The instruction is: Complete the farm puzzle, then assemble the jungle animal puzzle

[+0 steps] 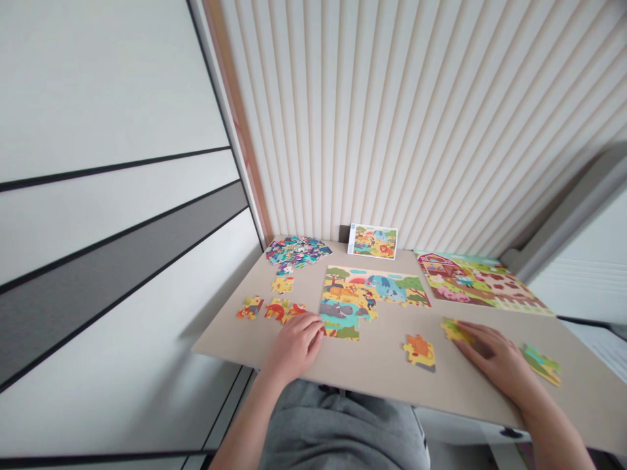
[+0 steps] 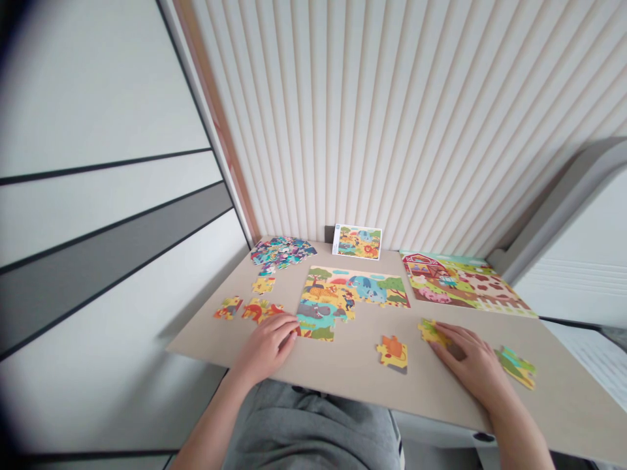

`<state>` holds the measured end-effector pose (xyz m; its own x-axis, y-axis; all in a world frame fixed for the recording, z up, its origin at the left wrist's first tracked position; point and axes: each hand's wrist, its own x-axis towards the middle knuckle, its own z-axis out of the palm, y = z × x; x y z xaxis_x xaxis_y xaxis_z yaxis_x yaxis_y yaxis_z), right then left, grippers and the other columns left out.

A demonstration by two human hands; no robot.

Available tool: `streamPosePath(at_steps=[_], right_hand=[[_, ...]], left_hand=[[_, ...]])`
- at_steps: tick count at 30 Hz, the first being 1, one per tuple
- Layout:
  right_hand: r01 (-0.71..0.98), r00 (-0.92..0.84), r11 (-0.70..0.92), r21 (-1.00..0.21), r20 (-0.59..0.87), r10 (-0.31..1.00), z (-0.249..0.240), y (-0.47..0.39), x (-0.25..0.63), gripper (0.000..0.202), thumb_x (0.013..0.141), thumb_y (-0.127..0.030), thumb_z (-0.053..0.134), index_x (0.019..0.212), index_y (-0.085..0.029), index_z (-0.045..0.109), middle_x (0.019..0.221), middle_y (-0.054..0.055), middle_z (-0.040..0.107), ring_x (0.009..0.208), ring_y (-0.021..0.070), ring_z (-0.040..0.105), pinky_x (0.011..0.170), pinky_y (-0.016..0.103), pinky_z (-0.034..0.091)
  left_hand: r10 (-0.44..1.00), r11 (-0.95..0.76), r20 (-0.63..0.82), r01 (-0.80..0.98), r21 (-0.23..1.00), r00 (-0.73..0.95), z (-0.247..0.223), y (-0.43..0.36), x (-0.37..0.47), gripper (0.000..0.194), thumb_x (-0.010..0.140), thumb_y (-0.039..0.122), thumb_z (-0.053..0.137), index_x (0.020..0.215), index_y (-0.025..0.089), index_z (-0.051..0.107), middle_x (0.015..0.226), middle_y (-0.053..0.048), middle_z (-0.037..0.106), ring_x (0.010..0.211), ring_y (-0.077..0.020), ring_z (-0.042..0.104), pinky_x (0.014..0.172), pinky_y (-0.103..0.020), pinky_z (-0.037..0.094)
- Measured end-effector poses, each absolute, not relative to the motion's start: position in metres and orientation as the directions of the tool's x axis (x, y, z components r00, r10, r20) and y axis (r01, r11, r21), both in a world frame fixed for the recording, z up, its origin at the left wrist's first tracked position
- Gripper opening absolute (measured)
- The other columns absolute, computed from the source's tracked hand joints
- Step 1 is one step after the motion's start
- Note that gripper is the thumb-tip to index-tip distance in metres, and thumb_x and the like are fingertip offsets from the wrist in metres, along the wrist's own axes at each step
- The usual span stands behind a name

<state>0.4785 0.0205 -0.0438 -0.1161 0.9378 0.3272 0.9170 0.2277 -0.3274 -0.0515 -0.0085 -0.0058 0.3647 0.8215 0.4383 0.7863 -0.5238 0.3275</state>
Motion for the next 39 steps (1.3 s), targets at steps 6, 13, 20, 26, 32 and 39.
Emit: streamPosePath(at_steps=[6,13,20,26,32,39], right_hand=[[0.917,-0.115,0.224,-0.331,0.318,0.941,-0.039,0.018,0.474,0.054,0.09,-0.069,0.06,0.128,-0.031,0.071,0.137,0.007,0.07,0.126,0.0375,0.064,0.113,0.061,0.047],[0.916,-0.117,0.227,-0.33,0.321,0.94,-0.036,0.017,0.472,0.052,0.091,-0.067,0.06,0.127,-0.032,0.072,0.136,0.007,0.071,0.126,0.0371,0.064,0.111,0.059,0.048],[0.908,-0.117,0.231,-0.348,0.32,0.94,-0.035,0.016,0.47,0.049,0.091,-0.065,0.06,0.127,-0.034,0.073,0.136,0.005,0.071,0.126,0.0365,0.065,0.112,0.06,0.048],[0.911,-0.104,0.219,-0.35,0.32,0.942,-0.038,0.016,0.47,0.05,0.091,-0.065,0.06,0.127,-0.033,0.073,0.136,0.006,0.07,0.125,0.0361,0.065,0.113,0.059,0.047],[0.904,-0.1,0.224,-0.363,0.33,0.939,-0.035,0.014,0.465,0.046,0.092,-0.062,0.062,0.125,-0.033,0.075,0.137,0.005,0.07,0.126,0.0349,0.065,0.113,0.057,0.048],[0.905,-0.082,0.216,-0.365,0.349,0.933,-0.032,0.015,0.464,0.045,0.089,-0.064,0.063,0.121,-0.034,0.077,0.133,0.004,0.072,0.122,0.0346,0.067,0.111,0.055,0.05]], left_hand=[[0.823,-0.525,0.43,0.785,0.329,0.371,-0.005,-0.008,-0.054,0.028,0.103,0.023,0.048,0.123,0.025,0.069,0.123,-0.007,0.071,0.119,-0.0239,0.066,0.106,-0.044,0.055],[0.803,-0.546,0.466,0.772,0.326,0.371,-0.009,-0.007,-0.052,0.033,0.102,0.024,0.048,0.129,0.028,0.068,0.127,-0.008,0.071,0.123,-0.0258,0.065,0.109,-0.048,0.054],[0.853,-0.35,0.49,0.895,0.277,0.182,0.007,0.033,-0.096,0.034,0.099,0.031,0.051,0.128,0.026,0.067,0.132,-0.009,0.069,0.126,-0.0268,0.063,0.112,-0.046,0.05],[0.906,-0.092,0.423,0.971,0.221,-0.01,0.012,0.085,-0.134,0.033,0.093,0.046,0.058,0.107,0.019,0.071,0.103,-0.015,0.075,0.106,-0.0353,0.068,0.096,-0.05,0.052],[0.921,-0.078,0.39,0.972,0.224,-0.016,-0.009,0.095,-0.132,0.035,0.092,0.049,0.061,0.114,0.023,0.07,0.105,-0.012,0.077,0.101,-0.0309,0.071,0.093,-0.043,0.052],[0.91,-0.249,0.404,0.898,0.362,0.089,-0.018,0.099,-0.144,0.044,0.091,0.04,0.062,0.13,0.021,0.064,0.126,-0.012,0.073,0.117,-0.0295,0.068,0.106,-0.045,0.052]])
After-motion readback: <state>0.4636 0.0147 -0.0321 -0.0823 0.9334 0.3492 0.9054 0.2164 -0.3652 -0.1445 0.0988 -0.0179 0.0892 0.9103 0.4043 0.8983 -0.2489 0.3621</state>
